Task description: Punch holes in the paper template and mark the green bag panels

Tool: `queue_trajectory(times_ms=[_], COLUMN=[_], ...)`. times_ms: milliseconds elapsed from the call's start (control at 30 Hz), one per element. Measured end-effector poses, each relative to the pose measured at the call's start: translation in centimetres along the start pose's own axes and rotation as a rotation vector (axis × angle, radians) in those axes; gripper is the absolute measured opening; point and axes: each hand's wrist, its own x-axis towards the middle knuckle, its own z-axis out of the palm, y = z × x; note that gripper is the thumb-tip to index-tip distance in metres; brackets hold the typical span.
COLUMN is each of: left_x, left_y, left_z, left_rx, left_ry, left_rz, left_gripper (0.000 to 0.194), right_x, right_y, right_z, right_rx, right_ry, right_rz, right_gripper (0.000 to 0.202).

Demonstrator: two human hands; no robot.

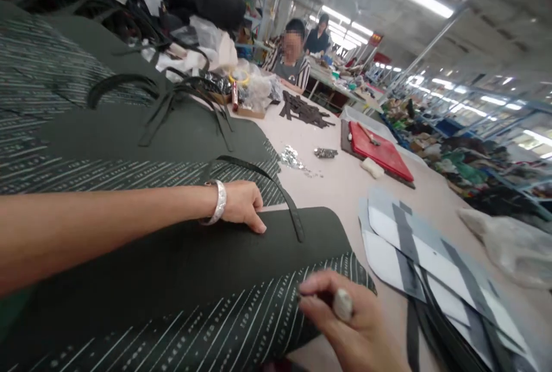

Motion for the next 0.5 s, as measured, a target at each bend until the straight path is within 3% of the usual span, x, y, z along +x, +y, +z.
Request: queue_trajectory(times_ms=[67, 167, 300, 500], left_x=[1.4, 3.0, 3.9, 4.5], left_y=[-0.5, -1.7, -3.0, -4.1], left_z=[2.3, 3.8, 3.5, 3.3], left_rx=[0.01, 0.02, -0.024, -0.204], left_ry=[-0.033, -0.065, -0.138, -0.326], left_rz=[-0.007, 0.004, 0.066, 0.138], left_gripper=[0.033, 0.035, 0.033, 0.024], right_x=[1.0, 2.0, 2.8, 3.8], right_y=[1.4, 3.4, 4.6, 4.1], right_z=[1.8, 4.0, 5.3, 5.8], right_rx=[-0.052, -0.082, -0.085, -0.124], right_ry=[-0.084, -0.162, -0.221, -0.253], right_rz=[0.06, 0.143, 0.175, 0.174], right_gripper=[0.011, 0.012, 0.011, 0.009])
